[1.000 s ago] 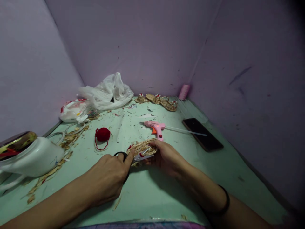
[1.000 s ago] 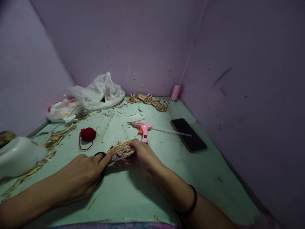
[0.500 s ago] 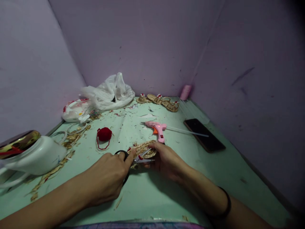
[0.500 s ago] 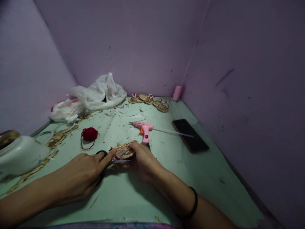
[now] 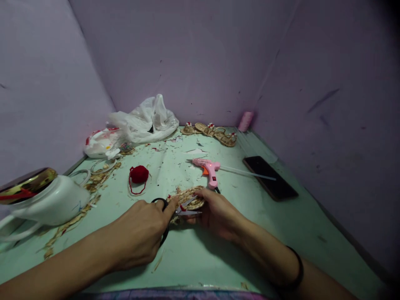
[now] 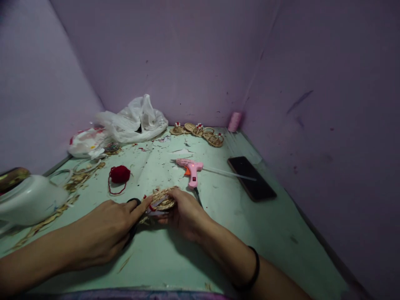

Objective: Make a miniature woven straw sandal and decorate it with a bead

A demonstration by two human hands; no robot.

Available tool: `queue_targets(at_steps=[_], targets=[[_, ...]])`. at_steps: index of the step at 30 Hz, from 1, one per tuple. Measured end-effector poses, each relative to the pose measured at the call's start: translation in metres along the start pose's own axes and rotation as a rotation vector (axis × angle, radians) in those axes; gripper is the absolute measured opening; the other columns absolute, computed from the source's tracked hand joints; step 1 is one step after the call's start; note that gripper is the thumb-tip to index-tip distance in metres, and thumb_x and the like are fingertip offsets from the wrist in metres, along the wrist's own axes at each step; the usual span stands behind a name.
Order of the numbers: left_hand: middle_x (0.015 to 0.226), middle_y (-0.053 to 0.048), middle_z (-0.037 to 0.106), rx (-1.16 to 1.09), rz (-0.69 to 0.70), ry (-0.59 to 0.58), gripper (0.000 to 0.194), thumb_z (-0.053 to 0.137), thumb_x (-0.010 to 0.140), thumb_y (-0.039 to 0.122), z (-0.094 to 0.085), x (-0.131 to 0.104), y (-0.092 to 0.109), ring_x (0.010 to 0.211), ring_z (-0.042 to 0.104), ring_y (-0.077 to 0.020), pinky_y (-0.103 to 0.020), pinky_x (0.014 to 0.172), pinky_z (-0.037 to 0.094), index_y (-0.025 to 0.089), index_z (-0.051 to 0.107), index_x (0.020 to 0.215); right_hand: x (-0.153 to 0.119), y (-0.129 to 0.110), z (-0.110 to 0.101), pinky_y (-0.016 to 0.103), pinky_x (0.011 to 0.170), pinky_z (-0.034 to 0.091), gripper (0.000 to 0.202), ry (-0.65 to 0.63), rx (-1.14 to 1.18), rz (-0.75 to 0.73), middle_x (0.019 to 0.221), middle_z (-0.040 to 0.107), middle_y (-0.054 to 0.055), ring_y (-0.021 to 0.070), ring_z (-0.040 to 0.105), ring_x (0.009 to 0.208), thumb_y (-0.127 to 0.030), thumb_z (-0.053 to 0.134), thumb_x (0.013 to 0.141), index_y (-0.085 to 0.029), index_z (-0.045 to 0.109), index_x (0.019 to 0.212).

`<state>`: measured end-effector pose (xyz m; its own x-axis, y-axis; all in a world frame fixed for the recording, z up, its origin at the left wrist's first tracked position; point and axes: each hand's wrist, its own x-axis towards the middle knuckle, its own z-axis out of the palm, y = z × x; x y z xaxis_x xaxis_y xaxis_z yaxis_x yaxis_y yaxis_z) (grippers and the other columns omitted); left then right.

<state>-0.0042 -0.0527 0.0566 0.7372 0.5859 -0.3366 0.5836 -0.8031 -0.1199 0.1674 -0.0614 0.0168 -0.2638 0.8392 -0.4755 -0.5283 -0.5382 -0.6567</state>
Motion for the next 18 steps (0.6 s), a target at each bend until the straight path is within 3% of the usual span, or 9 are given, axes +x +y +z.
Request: queue_targets(at_steps=[9,14,18], targets=[[0.083,-0.014,0.065,0.044,0.036,-0.048,0.074,0.038,0.068,0.006,0.0049,-0.0013,0.0014,0.060,0.058,-0.0231,-0.034,0.052,0.040,0.000,0.017,0.139,-0.0008,-0.0056,-0.0028,0.021,0.046,0.046,0.020,0.094,-0.035,0.089,0.064,0.067,0.008,0.0120,0.059,0.047,-0.015,0.038,0.082,-0.011,0.058,0.081],[0.089,-0.015,0.062,0.008,0.008,0.004,0.074,0.040,0.067,0.009,0.0032,-0.0017,-0.0003,0.068,0.058,-0.0239,-0.034,0.056,0.042,0.004,0.021,0.138,-0.0030,-0.0011,0.0032,0.020,0.046,0.044,0.023,0.006,-0.001,0.029,0.067,0.067,0.009,0.0135,0.061,0.054,-0.014,0.035,0.082,-0.010,0.058,0.083],[0.086,-0.015,0.062,0.020,0.010,-0.005,0.077,0.041,0.064,0.008,0.0030,-0.0015,0.0015,0.064,0.056,-0.0228,-0.033,0.053,0.039,0.003,0.021,0.139,-0.0058,-0.0022,0.0050,0.020,0.045,0.042,0.024,0.015,-0.017,0.024,0.068,0.067,0.009,0.0141,0.061,0.058,-0.013,0.036,0.081,-0.010,0.059,0.084]])
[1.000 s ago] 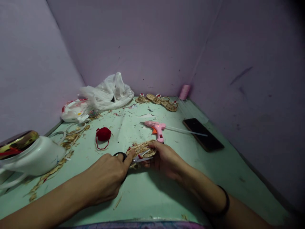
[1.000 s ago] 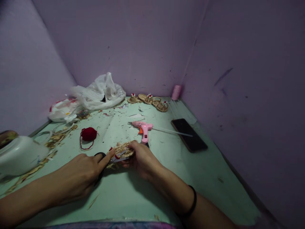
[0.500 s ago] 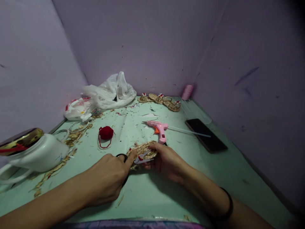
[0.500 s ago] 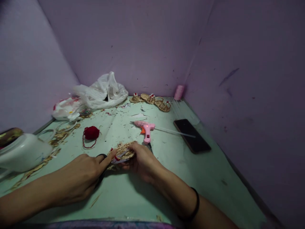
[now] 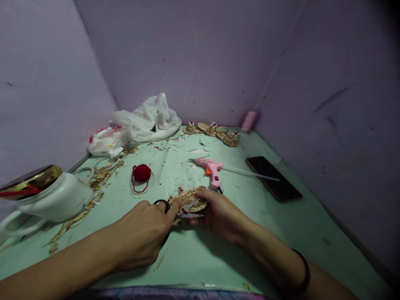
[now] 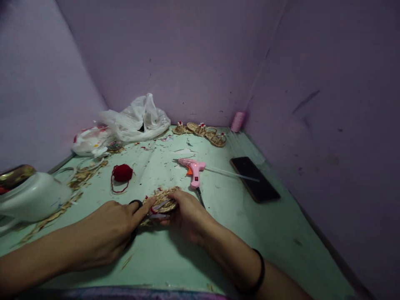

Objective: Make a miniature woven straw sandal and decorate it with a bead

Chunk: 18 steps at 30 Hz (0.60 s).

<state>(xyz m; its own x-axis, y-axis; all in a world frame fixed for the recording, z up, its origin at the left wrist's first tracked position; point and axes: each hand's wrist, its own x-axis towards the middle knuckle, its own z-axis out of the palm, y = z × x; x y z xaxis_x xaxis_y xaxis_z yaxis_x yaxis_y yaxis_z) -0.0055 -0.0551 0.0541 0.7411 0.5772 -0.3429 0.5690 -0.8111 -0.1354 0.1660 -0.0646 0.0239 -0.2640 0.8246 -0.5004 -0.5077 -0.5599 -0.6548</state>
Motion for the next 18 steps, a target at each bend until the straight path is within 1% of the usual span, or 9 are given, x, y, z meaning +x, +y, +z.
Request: queue_targets(at_steps=[4,6,10,14,18], targets=[[0.084,-0.014,0.062,0.014,0.025,-0.015,0.080,0.040,0.063,0.006,0.0016,-0.0003,0.0008,0.061,0.055,-0.0223,-0.034,0.051,0.037,0.002,0.017,0.139,0.0003,-0.0027,-0.0042,0.021,0.047,0.043,0.023,0.015,-0.022,-0.003,0.068,0.067,0.009,0.0149,0.061,0.060,-0.014,0.038,0.080,-0.010,0.060,0.083],[0.083,-0.013,0.063,0.001,0.045,-0.008,0.079,0.040,0.064,0.007,0.0029,-0.0007,-0.0007,0.059,0.054,-0.0214,-0.033,0.050,0.035,0.003,0.016,0.140,0.0009,-0.0030,-0.0055,0.022,0.048,0.043,0.022,0.026,-0.026,0.006,0.067,0.067,0.009,0.0151,0.061,0.060,-0.015,0.038,0.080,-0.011,0.059,0.082],[0.084,-0.012,0.062,0.016,0.015,0.026,0.080,0.041,0.065,0.008,0.0045,-0.0004,-0.0041,0.061,0.055,-0.0210,-0.032,0.051,0.035,0.007,0.015,0.141,0.0006,-0.0016,-0.0032,0.023,0.050,0.044,0.021,0.010,0.003,0.015,0.068,0.067,0.009,0.0148,0.060,0.059,-0.016,0.038,0.080,-0.011,0.059,0.084],[0.088,-0.014,0.061,0.043,-0.003,0.023,0.083,0.043,0.063,0.008,0.0028,0.0007,-0.0032,0.065,0.055,-0.0219,-0.032,0.054,0.036,0.008,0.015,0.141,-0.0004,-0.0002,-0.0005,0.023,0.049,0.043,0.023,0.021,0.009,-0.021,0.071,0.067,0.009,0.0158,0.061,0.061,-0.016,0.038,0.080,-0.010,0.059,0.090],[0.084,-0.013,0.061,0.058,0.016,0.002,0.085,0.041,0.062,0.006,0.0013,0.0003,-0.0008,0.061,0.055,-0.0217,-0.031,0.050,0.035,0.006,0.010,0.141,-0.0004,-0.0021,-0.0032,0.022,0.048,0.044,0.023,-0.003,-0.016,-0.031,0.068,0.066,0.008,0.0142,0.059,0.057,-0.014,0.037,0.080,-0.011,0.059,0.084]])
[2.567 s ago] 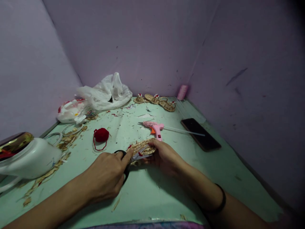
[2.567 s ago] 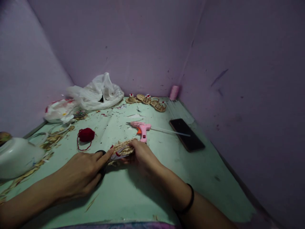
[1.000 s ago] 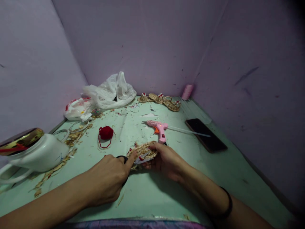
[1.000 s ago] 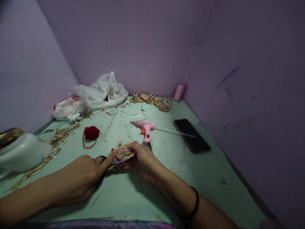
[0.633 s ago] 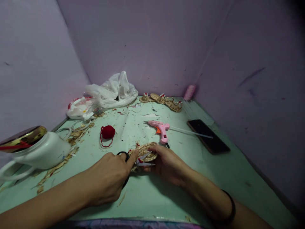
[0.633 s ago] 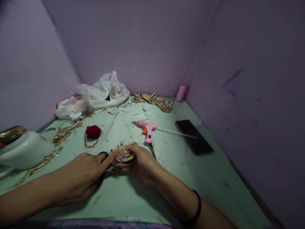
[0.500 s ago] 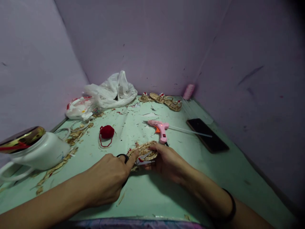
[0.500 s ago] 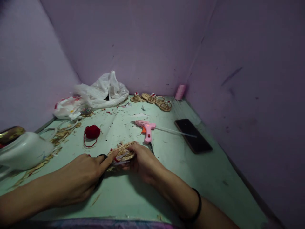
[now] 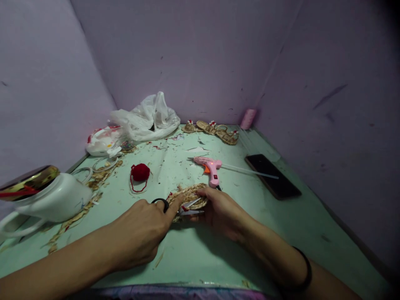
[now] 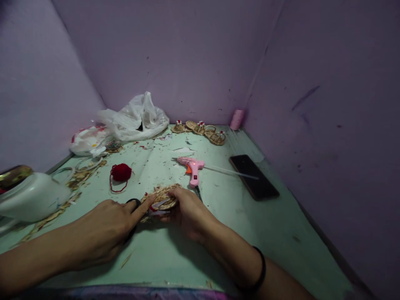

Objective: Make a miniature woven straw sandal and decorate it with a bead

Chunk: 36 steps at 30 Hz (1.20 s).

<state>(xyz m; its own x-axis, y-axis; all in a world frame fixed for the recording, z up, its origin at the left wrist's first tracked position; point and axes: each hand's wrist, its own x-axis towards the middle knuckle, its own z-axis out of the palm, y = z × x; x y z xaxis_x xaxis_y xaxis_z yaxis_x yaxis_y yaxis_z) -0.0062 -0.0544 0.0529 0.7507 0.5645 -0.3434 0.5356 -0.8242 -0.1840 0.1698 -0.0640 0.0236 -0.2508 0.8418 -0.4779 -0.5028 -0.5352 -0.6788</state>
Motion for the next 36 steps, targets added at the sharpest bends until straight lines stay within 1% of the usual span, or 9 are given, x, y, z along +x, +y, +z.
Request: queue_targets(at_steps=[5,8,11,16,21,25,29,33,36], targets=[[0.083,-0.012,0.062,-0.017,0.013,-0.029,0.085,0.041,0.063,0.006,0.0031,-0.0012,-0.0019,0.061,0.055,-0.0204,-0.031,0.051,0.036,0.007,0.009,0.141,0.0009,-0.0011,-0.0027,0.021,0.048,0.043,0.024,0.008,-0.005,0.025,0.066,0.066,0.008,0.0130,0.058,0.054,-0.013,0.035,0.080,-0.011,0.059,0.080],[0.088,-0.013,0.060,-0.047,-0.016,0.017,0.082,0.042,0.065,0.008,0.0036,-0.0015,-0.0022,0.066,0.055,-0.0223,-0.033,0.056,0.039,0.010,0.012,0.141,0.0004,0.0020,0.0002,0.022,0.051,0.044,0.021,-0.019,0.019,0.001,0.069,0.066,0.008,0.0139,0.059,0.058,-0.014,0.039,0.078,-0.011,0.060,0.081],[0.095,-0.014,0.058,-0.087,-0.034,0.059,0.086,0.043,0.063,0.009,0.0013,-0.0009,0.0002,0.073,0.055,-0.0241,-0.035,0.061,0.042,0.011,0.009,0.142,-0.0013,0.0050,0.0049,0.024,0.057,0.045,0.017,-0.053,0.062,-0.056,0.070,0.066,0.006,0.0141,0.059,0.061,-0.014,0.043,0.075,-0.013,0.060,0.077],[0.094,-0.016,0.058,-0.049,-0.057,-0.008,0.091,0.043,0.060,0.006,0.0002,0.0001,0.0049,0.068,0.055,-0.0248,-0.035,0.055,0.041,0.009,0.003,0.142,-0.0028,0.0045,0.0063,0.023,0.050,0.042,0.019,-0.023,0.046,-0.069,0.065,0.065,0.005,0.0142,0.057,0.056,-0.015,0.041,0.074,-0.013,0.060,0.073],[0.087,-0.013,0.060,-0.046,-0.015,-0.046,0.092,0.043,0.061,0.004,0.0026,-0.0030,0.0037,0.064,0.055,-0.0232,-0.033,0.053,0.039,0.008,-0.001,0.142,-0.0020,0.0025,0.0029,0.022,0.049,0.041,0.022,0.022,0.015,-0.040,0.066,0.066,0.007,0.0147,0.058,0.057,-0.015,0.039,0.076,-0.012,0.060,0.076],[0.086,-0.011,0.061,-0.081,-0.009,0.004,0.089,0.042,0.064,0.006,0.0041,-0.0049,-0.0004,0.064,0.055,-0.0228,-0.034,0.054,0.040,0.010,-0.002,0.142,-0.0020,0.0029,0.0037,0.023,0.049,0.043,0.021,0.013,0.035,0.000,0.067,0.066,0.008,0.0147,0.059,0.055,-0.017,0.040,0.077,-0.011,0.060,0.081],[0.090,-0.013,0.059,-0.096,-0.041,0.075,0.093,0.043,0.063,0.008,0.0043,-0.0047,-0.0008,0.068,0.056,-0.0242,-0.035,0.057,0.041,0.011,-0.007,0.141,-0.0038,0.0045,0.0065,0.023,0.050,0.043,0.017,0.008,0.051,-0.049,0.073,0.067,0.007,0.0150,0.060,0.060,-0.018,0.043,0.077,-0.013,0.059,0.083],[0.088,-0.012,0.060,-0.109,-0.038,0.052,0.099,0.044,0.060,0.006,0.0028,-0.0057,0.0022,0.065,0.057,-0.0242,-0.033,0.055,0.039,0.014,-0.014,0.140,-0.0040,0.0056,0.0059,0.023,0.049,0.043,0.014,-0.009,0.037,-0.064,0.068,0.066,0.006,0.0147,0.058,0.057,-0.018,0.047,0.074,-0.013,0.059,0.080],[0.084,-0.011,0.061,-0.125,-0.023,0.044,0.099,0.042,0.060,0.003,0.0021,-0.0074,0.0020,0.063,0.057,-0.0241,-0.033,0.054,0.038,0.015,-0.014,0.140,-0.0029,0.0054,0.0041,0.024,0.050,0.044,0.013,-0.024,0.052,-0.052,0.067,0.066,0.006,0.0143,0.057,0.054,-0.019,0.047,0.073,-0.014,0.058,0.078]])
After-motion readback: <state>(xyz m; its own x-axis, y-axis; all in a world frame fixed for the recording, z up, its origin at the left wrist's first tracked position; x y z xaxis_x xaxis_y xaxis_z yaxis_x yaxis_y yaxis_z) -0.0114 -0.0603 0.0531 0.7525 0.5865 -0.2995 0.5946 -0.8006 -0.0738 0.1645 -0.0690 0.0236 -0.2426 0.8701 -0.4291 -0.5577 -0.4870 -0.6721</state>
